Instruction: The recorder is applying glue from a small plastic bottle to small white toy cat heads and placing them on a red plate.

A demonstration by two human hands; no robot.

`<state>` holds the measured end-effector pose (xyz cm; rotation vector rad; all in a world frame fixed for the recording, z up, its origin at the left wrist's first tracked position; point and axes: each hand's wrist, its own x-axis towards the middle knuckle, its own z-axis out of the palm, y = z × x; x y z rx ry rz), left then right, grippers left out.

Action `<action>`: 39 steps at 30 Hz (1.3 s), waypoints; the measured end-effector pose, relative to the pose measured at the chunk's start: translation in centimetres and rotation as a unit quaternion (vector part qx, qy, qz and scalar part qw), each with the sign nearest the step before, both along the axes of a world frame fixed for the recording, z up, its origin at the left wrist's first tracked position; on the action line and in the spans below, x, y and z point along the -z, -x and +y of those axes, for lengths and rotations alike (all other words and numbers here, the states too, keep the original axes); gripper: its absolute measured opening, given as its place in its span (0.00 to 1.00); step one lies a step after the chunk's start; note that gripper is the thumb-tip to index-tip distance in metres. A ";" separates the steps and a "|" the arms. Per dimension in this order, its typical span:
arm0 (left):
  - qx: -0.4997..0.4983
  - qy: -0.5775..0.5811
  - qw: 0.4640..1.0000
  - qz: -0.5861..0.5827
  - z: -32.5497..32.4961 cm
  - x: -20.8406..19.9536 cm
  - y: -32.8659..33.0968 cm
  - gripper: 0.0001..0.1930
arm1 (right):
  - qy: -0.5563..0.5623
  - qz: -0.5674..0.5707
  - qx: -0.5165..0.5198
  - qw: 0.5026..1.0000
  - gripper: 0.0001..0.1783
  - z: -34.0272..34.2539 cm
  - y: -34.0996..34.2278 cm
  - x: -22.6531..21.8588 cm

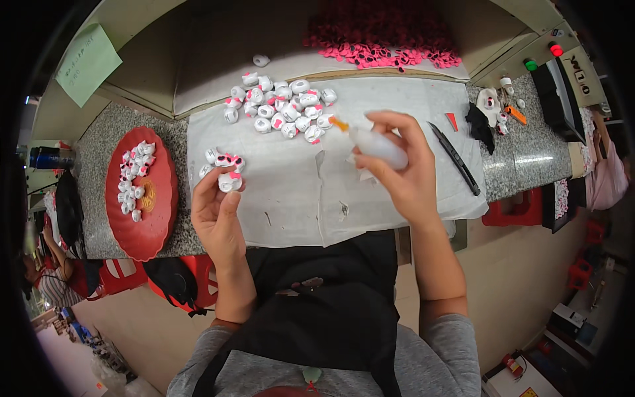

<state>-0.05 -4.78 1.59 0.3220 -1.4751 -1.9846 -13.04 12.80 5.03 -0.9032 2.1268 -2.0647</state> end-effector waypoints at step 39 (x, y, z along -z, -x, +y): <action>0.065 0.221 0.973 -0.019 3.2 -0.2 0.0 0.15 | 0.070 -0.334 -0.149 0.928 0.05 -2.1 -5.1 0.6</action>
